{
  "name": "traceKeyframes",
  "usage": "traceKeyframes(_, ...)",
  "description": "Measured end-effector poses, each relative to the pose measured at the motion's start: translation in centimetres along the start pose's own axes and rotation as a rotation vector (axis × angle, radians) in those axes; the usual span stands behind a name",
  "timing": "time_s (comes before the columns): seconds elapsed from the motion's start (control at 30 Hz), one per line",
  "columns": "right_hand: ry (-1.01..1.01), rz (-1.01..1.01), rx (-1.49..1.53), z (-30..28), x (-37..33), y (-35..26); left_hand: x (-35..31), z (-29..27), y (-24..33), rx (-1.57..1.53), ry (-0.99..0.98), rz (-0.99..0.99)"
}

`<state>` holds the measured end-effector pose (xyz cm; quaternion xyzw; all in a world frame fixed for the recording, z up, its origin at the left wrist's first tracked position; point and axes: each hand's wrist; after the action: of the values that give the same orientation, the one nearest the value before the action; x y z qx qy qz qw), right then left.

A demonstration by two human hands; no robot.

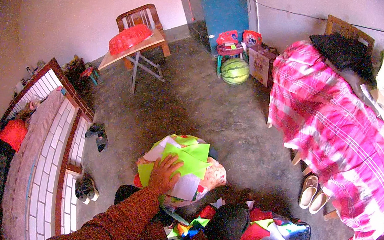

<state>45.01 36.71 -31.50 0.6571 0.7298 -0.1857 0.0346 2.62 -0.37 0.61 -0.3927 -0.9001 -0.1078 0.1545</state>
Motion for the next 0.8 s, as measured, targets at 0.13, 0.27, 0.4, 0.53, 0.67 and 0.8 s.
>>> traceKeyframes(0.13, 0.034, -0.032, 0.028, 1.6, 0.9, 0.9, -0.1, 0.2, -0.2, -0.023, 0.01, -0.006)
traceKeyframes(0.27, 0.079, -0.098, 0.061, 3.7, 2.5, 2.2, 0.1, 0.3, -0.1, 0.006, 0.012, 0.009)
traceKeyframes(0.4, 0.09, -0.302, -0.178, 5.9, 4.4, 3.3, -0.7, 0.3, -0.4, -0.011, 0.001, -0.029)
traceKeyframes(0.53, 0.189, -0.365, 0.005, 7.2, 5.8, 5.8, 0.7, 0.6, 0.0, -0.014, -0.005, 0.013)
traceKeyframes(0.67, 0.039, -0.106, 0.629, 6.1, 4.8, 4.9, -1.1, 0.2, -0.5, 0.008, -0.004, -0.029)
traceKeyframes(0.8, -0.074, 0.064, 0.259, 1.0, 2.0, 2.2, 1.4, 0.2, 0.3, 0.001, 0.021, 0.032)
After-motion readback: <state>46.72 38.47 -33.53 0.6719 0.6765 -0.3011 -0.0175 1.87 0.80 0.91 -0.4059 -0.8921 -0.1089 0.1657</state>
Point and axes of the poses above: each hand's wrist, its own x-axis towards the middle knuckle, its own z-axis out of the palm, y = z × x, and after that the axes turned 6 degrees about z, right-handed
